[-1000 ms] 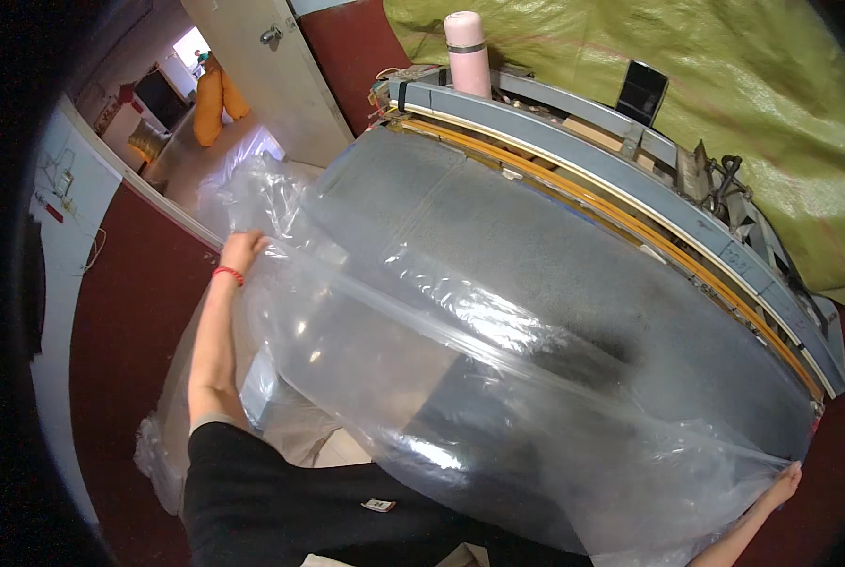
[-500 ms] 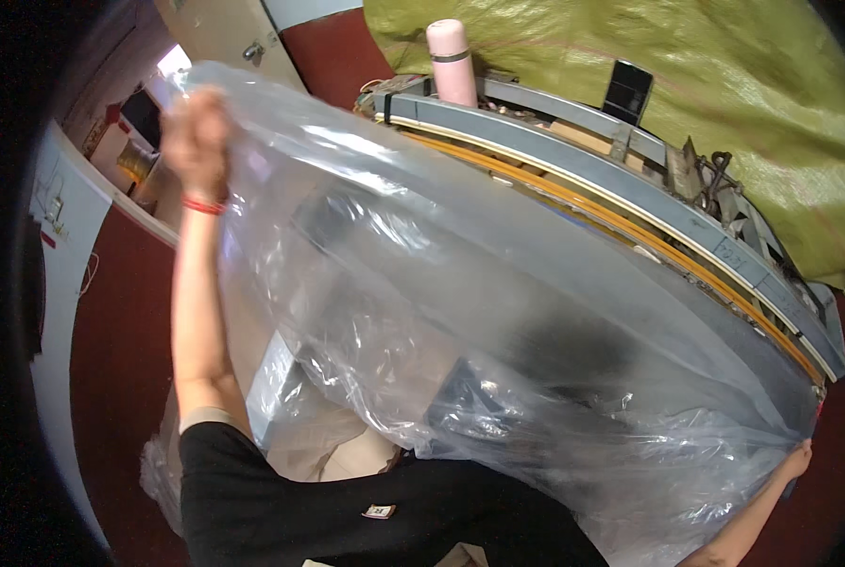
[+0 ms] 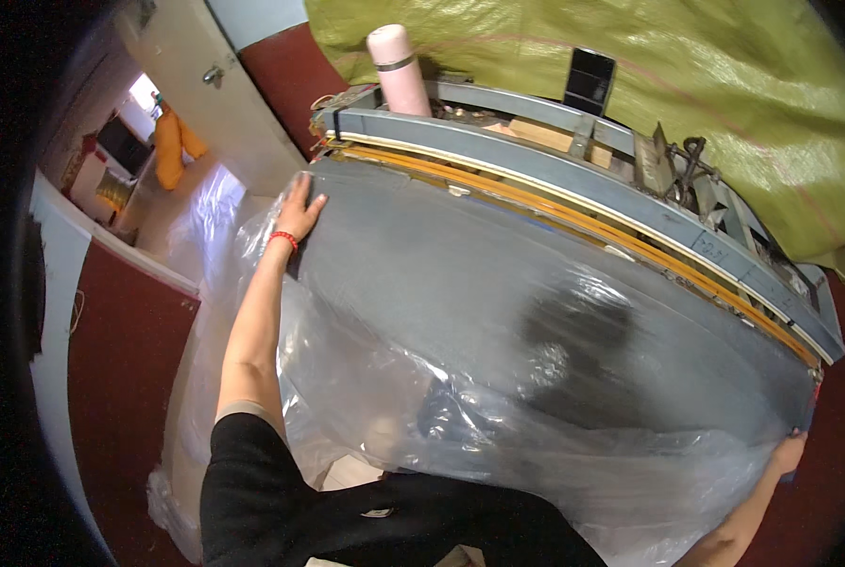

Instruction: Manipulating and positioning large plastic sheets on an industrial heat-sealing machine.

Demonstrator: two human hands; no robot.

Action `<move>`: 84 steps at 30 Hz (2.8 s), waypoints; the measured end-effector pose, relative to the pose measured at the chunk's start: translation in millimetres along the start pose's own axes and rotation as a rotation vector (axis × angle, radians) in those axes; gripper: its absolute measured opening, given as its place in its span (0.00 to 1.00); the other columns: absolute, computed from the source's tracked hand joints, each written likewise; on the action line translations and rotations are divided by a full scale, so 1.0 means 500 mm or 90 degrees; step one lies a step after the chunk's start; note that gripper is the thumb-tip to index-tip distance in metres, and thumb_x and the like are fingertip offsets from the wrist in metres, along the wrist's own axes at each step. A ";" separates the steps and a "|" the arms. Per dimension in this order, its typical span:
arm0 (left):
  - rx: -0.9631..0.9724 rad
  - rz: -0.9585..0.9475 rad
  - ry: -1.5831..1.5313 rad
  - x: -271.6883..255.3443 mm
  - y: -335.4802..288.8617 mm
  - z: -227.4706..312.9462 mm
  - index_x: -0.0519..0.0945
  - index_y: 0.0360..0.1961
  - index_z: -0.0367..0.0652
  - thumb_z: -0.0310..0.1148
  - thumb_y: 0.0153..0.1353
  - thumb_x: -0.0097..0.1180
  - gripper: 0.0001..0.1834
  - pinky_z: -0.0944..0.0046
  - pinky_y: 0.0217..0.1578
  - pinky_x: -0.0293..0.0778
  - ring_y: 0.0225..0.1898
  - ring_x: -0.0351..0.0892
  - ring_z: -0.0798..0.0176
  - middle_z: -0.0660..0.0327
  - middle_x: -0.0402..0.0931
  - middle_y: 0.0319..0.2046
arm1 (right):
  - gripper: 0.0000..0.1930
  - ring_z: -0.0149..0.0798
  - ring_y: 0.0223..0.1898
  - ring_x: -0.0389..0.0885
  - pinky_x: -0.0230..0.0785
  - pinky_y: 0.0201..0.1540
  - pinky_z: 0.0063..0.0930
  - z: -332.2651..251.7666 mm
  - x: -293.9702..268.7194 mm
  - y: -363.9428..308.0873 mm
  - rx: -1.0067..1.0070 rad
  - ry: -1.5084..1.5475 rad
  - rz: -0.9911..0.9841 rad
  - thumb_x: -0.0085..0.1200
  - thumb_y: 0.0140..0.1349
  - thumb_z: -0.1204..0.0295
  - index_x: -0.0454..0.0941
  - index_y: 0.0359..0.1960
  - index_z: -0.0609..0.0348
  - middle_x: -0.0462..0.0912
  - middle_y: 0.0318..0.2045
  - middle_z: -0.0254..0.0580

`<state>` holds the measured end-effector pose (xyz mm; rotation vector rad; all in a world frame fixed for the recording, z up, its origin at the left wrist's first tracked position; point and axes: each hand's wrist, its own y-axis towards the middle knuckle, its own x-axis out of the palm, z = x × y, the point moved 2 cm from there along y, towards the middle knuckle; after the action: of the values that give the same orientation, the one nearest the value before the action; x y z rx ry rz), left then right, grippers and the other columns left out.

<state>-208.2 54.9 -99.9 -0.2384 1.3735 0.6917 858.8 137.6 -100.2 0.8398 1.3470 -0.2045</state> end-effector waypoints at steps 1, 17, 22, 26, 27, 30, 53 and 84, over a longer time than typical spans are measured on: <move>-0.068 0.040 0.000 0.014 0.020 -0.020 0.51 0.63 0.62 0.59 0.50 0.48 0.40 0.34 0.55 0.47 0.62 0.50 0.44 0.60 0.41 0.65 | 0.18 0.55 0.40 0.73 0.64 0.39 0.46 0.009 0.006 -0.001 0.031 -0.013 -0.012 0.35 0.63 0.56 0.70 0.42 0.57 0.76 0.39 0.52; 0.063 0.145 -0.557 0.045 0.090 0.146 0.74 0.44 0.42 0.40 0.61 0.45 0.16 0.70 0.37 0.65 0.39 0.72 0.70 0.65 0.76 0.39 | 0.16 0.53 0.38 0.75 0.66 0.39 0.45 -0.015 -0.023 -0.024 0.108 0.171 0.058 0.44 0.57 0.55 0.74 0.35 0.53 0.78 0.33 0.51; 0.298 -0.373 -0.867 -0.106 -0.357 0.745 0.73 0.41 0.39 0.35 0.58 0.49 0.13 0.69 0.38 0.68 0.35 0.74 0.68 0.59 0.75 0.34 | 0.16 0.52 0.38 0.76 0.66 0.39 0.41 0.020 -0.020 0.000 0.088 0.293 0.017 0.47 0.55 0.55 0.75 0.33 0.55 0.79 0.31 0.48; 0.585 -0.933 -0.793 -0.173 -0.681 0.977 0.73 0.44 0.36 0.32 0.59 0.47 0.14 0.65 0.44 0.69 0.43 0.73 0.64 0.56 0.74 0.40 | 0.15 0.44 0.30 0.77 0.66 0.34 0.35 0.050 0.033 0.029 0.068 0.483 -0.068 0.49 0.54 0.57 0.77 0.27 0.58 0.79 0.24 0.44; 0.679 -1.114 -0.849 -0.181 -0.744 1.015 0.69 0.50 0.37 0.30 0.58 0.47 0.18 0.64 0.47 0.67 0.47 0.71 0.61 0.55 0.71 0.45 | 0.15 0.36 0.25 0.75 0.65 0.32 0.30 0.025 0.033 0.026 0.078 0.582 -0.060 0.51 0.54 0.59 0.77 0.24 0.58 0.78 0.19 0.40; 0.928 -1.187 -0.615 -0.154 -0.881 1.100 0.60 0.57 0.36 0.27 0.53 0.52 0.28 0.58 0.55 0.57 0.60 0.56 0.54 0.48 0.58 0.57 | 0.14 0.33 0.24 0.74 0.65 0.31 0.29 0.042 0.074 0.044 0.087 0.666 -0.063 0.51 0.54 0.60 0.76 0.23 0.59 0.78 0.19 0.38; 1.035 -0.165 -0.207 0.016 -0.949 1.137 0.66 0.49 0.33 0.23 0.44 0.51 0.26 0.55 0.51 0.63 0.58 0.56 0.48 0.49 0.57 0.56 | 0.13 0.38 0.24 0.75 0.65 0.31 0.31 0.045 0.051 0.019 0.111 0.721 0.007 0.51 0.56 0.63 0.74 0.25 0.63 0.77 0.21 0.46; 0.847 -0.917 -0.784 -0.112 -0.816 0.886 0.75 0.35 0.39 0.33 0.48 0.54 0.13 0.63 0.32 0.69 0.30 0.74 0.60 0.57 0.76 0.28 | 0.19 0.35 0.42 0.74 0.63 0.48 0.26 0.157 0.133 0.081 -0.089 0.684 -0.064 0.46 0.60 0.62 0.74 0.45 0.64 0.78 0.41 0.43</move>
<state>386.5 -42.7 -49.2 0.2786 0.0091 -1.1797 959.7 137.9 -145.0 0.7764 2.3709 0.3195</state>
